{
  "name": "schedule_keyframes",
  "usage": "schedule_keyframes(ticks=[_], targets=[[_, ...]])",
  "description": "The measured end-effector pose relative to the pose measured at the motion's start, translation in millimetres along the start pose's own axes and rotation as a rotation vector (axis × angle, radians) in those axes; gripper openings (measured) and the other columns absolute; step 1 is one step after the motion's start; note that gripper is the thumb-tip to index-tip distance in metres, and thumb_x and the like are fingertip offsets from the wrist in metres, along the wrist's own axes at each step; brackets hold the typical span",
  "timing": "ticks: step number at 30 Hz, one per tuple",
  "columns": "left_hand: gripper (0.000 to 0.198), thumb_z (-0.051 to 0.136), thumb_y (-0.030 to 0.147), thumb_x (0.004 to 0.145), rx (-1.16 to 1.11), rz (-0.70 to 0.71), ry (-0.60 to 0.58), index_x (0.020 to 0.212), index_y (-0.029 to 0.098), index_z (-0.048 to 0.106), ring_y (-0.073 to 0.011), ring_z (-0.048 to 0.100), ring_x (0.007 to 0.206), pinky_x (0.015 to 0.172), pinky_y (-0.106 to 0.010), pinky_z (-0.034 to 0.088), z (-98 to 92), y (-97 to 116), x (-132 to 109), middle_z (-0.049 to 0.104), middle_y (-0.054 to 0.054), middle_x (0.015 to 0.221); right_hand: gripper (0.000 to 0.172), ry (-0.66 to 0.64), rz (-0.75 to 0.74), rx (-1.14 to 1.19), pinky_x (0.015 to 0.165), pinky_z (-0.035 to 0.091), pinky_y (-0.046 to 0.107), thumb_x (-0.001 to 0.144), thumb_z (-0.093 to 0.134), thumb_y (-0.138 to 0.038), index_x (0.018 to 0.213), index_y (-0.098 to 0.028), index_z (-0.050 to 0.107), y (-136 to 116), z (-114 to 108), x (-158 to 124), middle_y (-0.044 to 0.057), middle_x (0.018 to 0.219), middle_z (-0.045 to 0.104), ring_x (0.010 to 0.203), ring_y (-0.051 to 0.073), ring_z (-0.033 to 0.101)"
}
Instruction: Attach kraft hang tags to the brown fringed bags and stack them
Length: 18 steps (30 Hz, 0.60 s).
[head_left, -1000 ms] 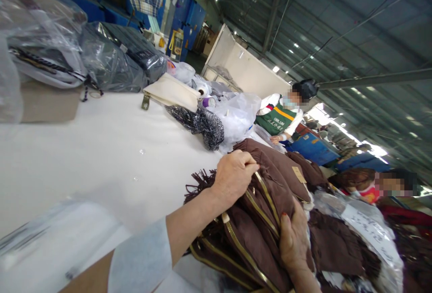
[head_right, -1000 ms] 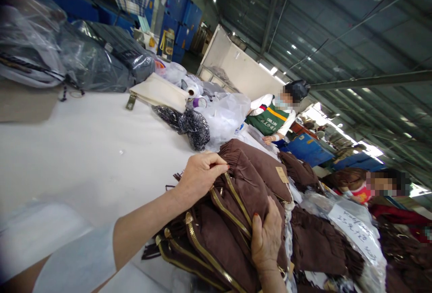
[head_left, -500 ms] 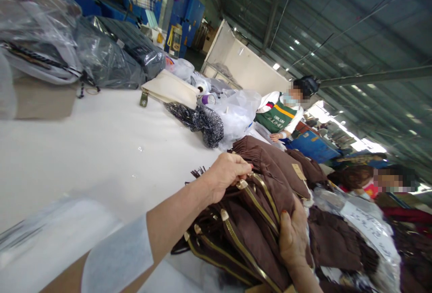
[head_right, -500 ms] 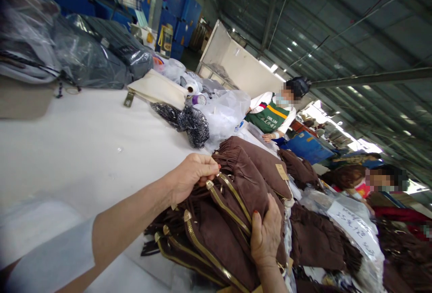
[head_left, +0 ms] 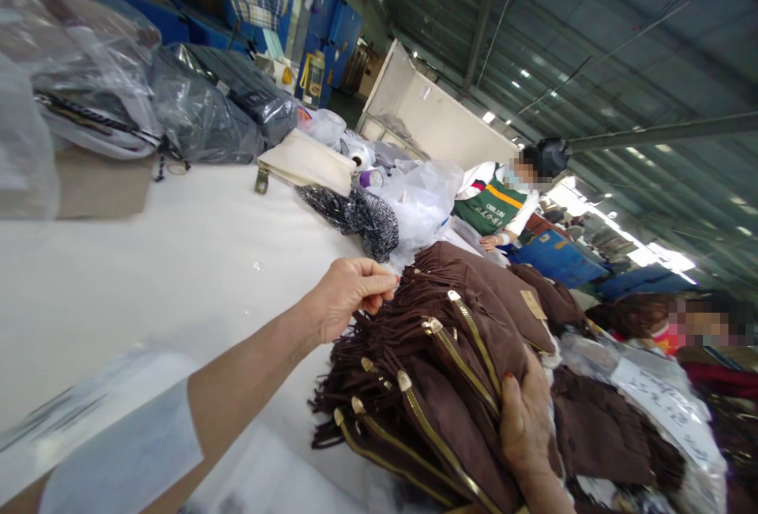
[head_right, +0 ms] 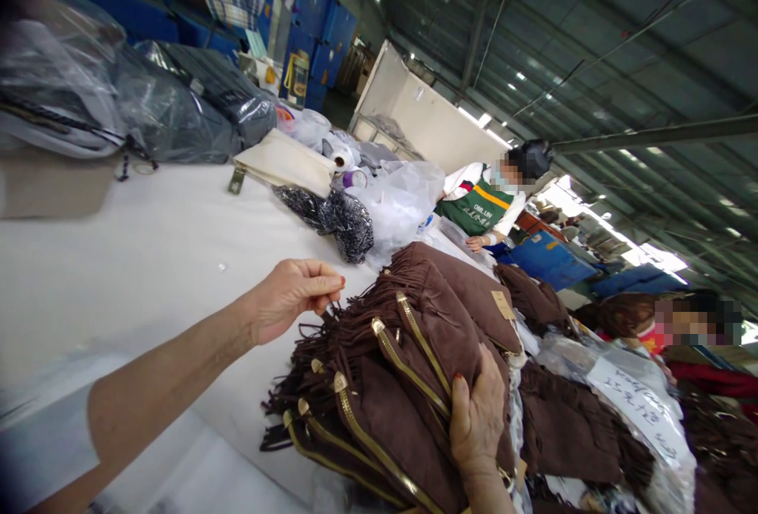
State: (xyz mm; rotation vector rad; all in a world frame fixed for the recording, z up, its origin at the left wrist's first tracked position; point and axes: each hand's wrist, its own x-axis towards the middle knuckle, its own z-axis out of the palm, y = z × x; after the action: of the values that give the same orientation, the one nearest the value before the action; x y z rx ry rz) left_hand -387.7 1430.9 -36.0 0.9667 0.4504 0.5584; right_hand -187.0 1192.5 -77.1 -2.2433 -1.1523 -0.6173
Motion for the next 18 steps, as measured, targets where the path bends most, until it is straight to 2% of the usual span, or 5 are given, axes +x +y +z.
schedule_keyframes(ticks=[5,10,12,15,18], targets=[[0.018,0.069,0.023,0.056,-0.014,-0.04,-0.046,0.057,0.012,0.055,-0.0038,0.042,0.041,0.042,-0.017,0.03,17.1,-13,4,0.055,0.002,0.051,0.067,-0.009,0.014,0.0,0.097,0.025,0.056,0.084,0.022,-0.054,0.13,-0.007,0.035,-1,-1,1,0.02,0.126,0.042,0.118,0.035,0.034],[0.032,0.058,0.041,0.07,0.093,-0.076,-0.124,0.057,0.013,0.054,-0.0045,0.039,0.04,0.04,-0.018,0.027,48.2,-14,12,0.051,0.002,0.049,0.068,-0.013,0.003,0.003,0.097,0.025,0.056,0.083,0.022,-0.056,0.129,-0.007,0.037,0,-1,1,0.02,0.123,0.043,0.117,0.036,0.035],[0.034,0.057,0.043,0.071,0.181,-0.051,-0.149,0.056,0.013,0.054,-0.0053,0.039,0.042,0.042,-0.019,0.027,58.2,-14,14,0.049,0.002,0.049,0.067,-0.012,-0.004,0.005,0.097,0.025,0.056,0.084,0.022,-0.055,0.13,-0.008,0.036,1,0,0,0.019,0.124,0.043,0.117,0.035,0.035],[0.024,0.065,0.033,0.064,0.128,0.038,-0.238,0.055,0.013,0.054,-0.0059,0.042,0.047,0.046,-0.019,0.031,61.5,-15,17,0.051,0.003,0.051,0.065,-0.013,-0.012,0.004,0.097,0.025,0.055,0.085,0.022,-0.053,0.131,-0.01,0.034,1,0,-1,0.018,0.125,0.042,0.118,0.034,0.034],[0.016,0.068,0.025,0.057,0.015,0.071,-0.381,0.059,0.013,0.058,-0.0055,0.044,0.048,0.049,-0.019,0.033,51.8,-15,15,0.054,0.004,0.052,0.064,-0.017,-0.017,-0.004,0.097,0.025,0.055,0.085,0.021,-0.053,0.132,-0.011,0.033,1,0,-2,0.018,0.125,0.042,0.118,0.034,0.034]])
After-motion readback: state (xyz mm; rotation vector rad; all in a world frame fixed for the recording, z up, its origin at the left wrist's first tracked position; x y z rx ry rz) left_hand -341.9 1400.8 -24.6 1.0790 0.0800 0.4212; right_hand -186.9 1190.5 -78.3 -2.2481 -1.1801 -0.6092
